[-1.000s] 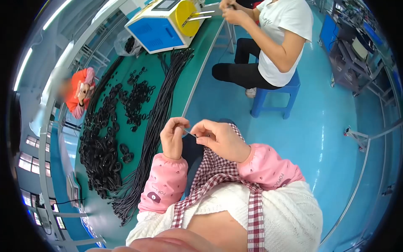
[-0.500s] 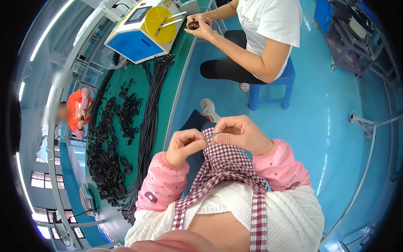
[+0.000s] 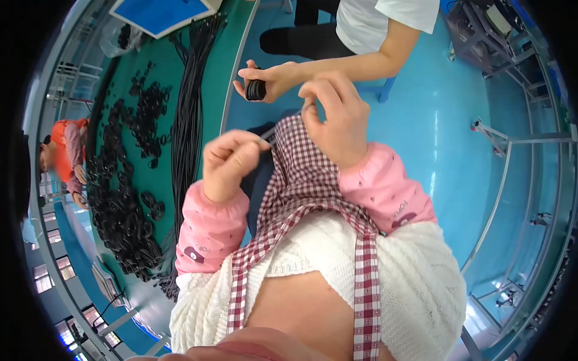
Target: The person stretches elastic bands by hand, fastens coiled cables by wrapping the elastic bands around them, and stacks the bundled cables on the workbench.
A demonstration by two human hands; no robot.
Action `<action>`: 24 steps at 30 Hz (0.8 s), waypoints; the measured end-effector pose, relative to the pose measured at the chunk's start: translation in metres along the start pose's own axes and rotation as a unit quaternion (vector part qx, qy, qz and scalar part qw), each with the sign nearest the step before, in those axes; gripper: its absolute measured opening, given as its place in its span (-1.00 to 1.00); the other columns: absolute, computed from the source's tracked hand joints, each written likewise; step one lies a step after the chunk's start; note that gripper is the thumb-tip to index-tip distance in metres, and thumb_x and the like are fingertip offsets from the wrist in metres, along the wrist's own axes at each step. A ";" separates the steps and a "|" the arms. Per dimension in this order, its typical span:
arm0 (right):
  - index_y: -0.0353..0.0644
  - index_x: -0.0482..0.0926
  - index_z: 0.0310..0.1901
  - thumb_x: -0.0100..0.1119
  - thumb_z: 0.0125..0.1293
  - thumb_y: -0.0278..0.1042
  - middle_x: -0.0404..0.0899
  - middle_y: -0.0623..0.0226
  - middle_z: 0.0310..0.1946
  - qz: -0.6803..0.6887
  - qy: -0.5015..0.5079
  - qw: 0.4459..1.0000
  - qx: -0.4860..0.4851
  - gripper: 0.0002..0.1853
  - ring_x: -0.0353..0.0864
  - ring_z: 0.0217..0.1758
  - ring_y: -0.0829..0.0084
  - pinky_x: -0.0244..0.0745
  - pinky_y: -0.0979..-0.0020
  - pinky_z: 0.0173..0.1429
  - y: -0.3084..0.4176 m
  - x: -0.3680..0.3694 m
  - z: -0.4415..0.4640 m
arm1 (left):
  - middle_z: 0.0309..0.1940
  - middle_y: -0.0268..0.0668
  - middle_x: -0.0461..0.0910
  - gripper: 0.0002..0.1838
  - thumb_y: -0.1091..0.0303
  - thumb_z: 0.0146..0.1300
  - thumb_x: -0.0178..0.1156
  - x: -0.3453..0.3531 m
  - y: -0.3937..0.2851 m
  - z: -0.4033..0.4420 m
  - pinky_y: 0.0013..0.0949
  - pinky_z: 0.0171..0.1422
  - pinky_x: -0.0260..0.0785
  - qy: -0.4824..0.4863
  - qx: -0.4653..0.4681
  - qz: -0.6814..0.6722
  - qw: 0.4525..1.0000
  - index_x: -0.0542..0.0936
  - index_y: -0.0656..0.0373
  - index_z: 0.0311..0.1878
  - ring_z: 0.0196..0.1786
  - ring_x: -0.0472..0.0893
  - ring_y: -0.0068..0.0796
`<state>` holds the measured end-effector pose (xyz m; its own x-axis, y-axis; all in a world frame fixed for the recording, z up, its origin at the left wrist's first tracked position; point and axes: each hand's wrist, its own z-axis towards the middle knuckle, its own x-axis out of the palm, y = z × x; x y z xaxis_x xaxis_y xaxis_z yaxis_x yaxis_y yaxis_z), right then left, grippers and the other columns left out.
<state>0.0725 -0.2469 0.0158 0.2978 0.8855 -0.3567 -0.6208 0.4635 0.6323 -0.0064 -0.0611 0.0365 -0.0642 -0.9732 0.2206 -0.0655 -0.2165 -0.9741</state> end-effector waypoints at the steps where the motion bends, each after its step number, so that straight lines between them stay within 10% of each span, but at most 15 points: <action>1: -0.15 0.57 -0.38 0.21 -0.12 -0.68 0.59 0.40 -0.30 0.012 0.023 0.999 -0.039 -0.77 0.54 -0.39 0.42 0.43 0.44 -0.40 0.001 0.003 -0.004 | -0.61 -0.51 0.41 -0.84 0.45 0.33 0.16 -0.013 0.008 -0.004 -0.63 -0.48 -0.02 -0.017 0.006 -0.003 1.000 0.61 0.38 -0.23 -0.58 0.22 -0.80; 13: 0.05 0.72 -0.19 0.26 -0.08 -0.58 0.56 0.42 0.21 -0.196 0.073 0.959 -0.192 -0.63 0.65 0.03 0.36 0.50 0.40 -0.10 0.008 0.019 -0.011 | -0.57 -0.40 0.49 -0.80 0.34 0.43 0.08 -0.037 0.040 0.017 -0.64 -0.55 -0.10 -0.177 0.066 -0.018 0.982 0.55 0.30 -0.23 -0.65 0.15 -0.79; 19: 0.01 0.71 -0.20 0.27 -0.03 -0.50 0.59 0.41 0.16 -0.189 0.102 0.956 -0.199 -0.70 0.59 0.15 0.36 0.43 0.30 0.06 -0.002 0.035 -0.001 | -0.44 -0.24 0.60 -0.83 0.34 0.29 0.23 -0.028 0.052 0.051 -0.34 -0.31 0.44 -0.211 0.079 0.282 0.932 0.61 0.27 -0.30 -0.41 0.61 -0.30; 24: 0.05 0.68 -0.19 0.24 0.04 -0.41 0.62 0.51 -0.04 -0.094 0.128 0.975 -0.153 -0.75 0.58 0.03 0.36 0.42 0.28 0.04 -0.011 0.050 0.008 | -0.16 -0.18 0.54 -0.85 0.35 0.23 0.28 -0.030 0.057 0.071 -0.31 -0.11 0.45 -0.207 0.170 0.375 0.887 0.62 0.24 -0.25 -0.19 0.60 -0.29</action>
<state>0.0999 -0.2075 -0.0031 0.2610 0.7300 -0.6317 -0.7714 0.5511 0.3181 0.0623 -0.0497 -0.0296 0.4126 -0.7829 -0.4657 0.1492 0.5624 -0.8133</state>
